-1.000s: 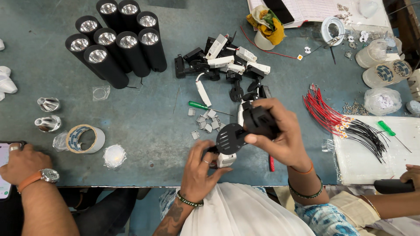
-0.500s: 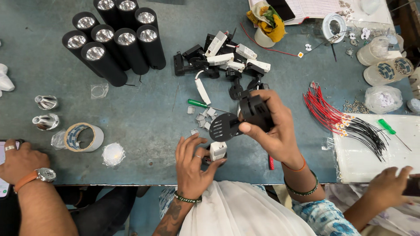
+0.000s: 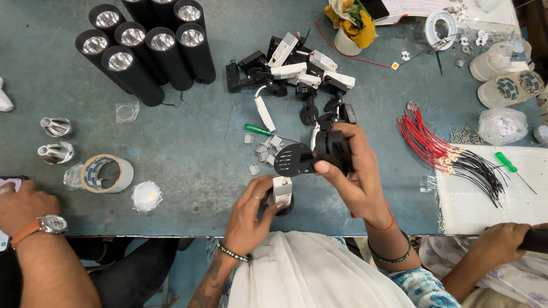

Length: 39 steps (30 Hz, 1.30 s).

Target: The person assembles electronic components on a workbench. They insert a white rectangular module into a black cylindrical housing, attach a black plastic mount, and use a screwdriver to secure parts. The person repeats the process with another unit, handling wires and small parts throughout.

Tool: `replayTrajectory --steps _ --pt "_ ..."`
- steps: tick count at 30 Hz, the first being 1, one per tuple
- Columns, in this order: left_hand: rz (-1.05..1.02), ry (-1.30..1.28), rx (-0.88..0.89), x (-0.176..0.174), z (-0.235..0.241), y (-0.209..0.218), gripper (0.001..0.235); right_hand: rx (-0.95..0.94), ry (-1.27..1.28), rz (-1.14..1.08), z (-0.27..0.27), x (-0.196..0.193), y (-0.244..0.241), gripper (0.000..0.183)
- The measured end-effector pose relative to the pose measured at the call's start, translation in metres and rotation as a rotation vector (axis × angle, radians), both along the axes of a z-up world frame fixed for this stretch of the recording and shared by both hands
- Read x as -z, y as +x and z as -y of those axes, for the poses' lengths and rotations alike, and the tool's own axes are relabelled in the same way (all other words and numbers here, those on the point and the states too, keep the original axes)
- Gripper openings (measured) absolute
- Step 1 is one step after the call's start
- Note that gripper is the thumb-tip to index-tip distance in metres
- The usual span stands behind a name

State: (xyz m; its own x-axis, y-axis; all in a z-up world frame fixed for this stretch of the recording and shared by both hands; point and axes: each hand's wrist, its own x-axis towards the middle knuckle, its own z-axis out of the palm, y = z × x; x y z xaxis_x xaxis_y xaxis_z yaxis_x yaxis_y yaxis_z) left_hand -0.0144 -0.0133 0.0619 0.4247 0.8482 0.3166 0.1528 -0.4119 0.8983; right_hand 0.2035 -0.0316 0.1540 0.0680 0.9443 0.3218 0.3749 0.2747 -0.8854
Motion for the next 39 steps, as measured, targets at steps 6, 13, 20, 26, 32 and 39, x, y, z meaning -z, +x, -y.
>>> replayTrajectory --steps 6,13,20,26,32,39 --pt "-0.087 -0.079 0.036 -0.001 -0.014 0.001 0.044 0.075 0.017 0.112 0.009 0.008 0.003 0.046" --pt "-0.175 0.28 0.049 0.009 -0.013 -0.001 0.04 0.022 0.091 0.139 0.034 0.018 0.0 0.048" --pt "-0.29 0.276 0.035 0.013 -0.015 -0.009 0.03 0.063 -0.194 0.167 0.046 0.047 -0.013 0.049" --pt "-0.259 0.036 0.249 0.025 -0.016 -0.018 0.056 0.134 -0.146 -0.079 0.049 0.076 -0.015 0.04" --pt "-0.275 0.227 0.127 0.06 -0.008 -0.01 0.067 0.097 -0.111 -0.365 0.054 0.095 -0.017 0.044" --pt "-0.081 0.224 -0.065 0.093 0.015 0.006 0.075 0.096 0.073 -0.484 0.071 0.107 -0.019 0.046"
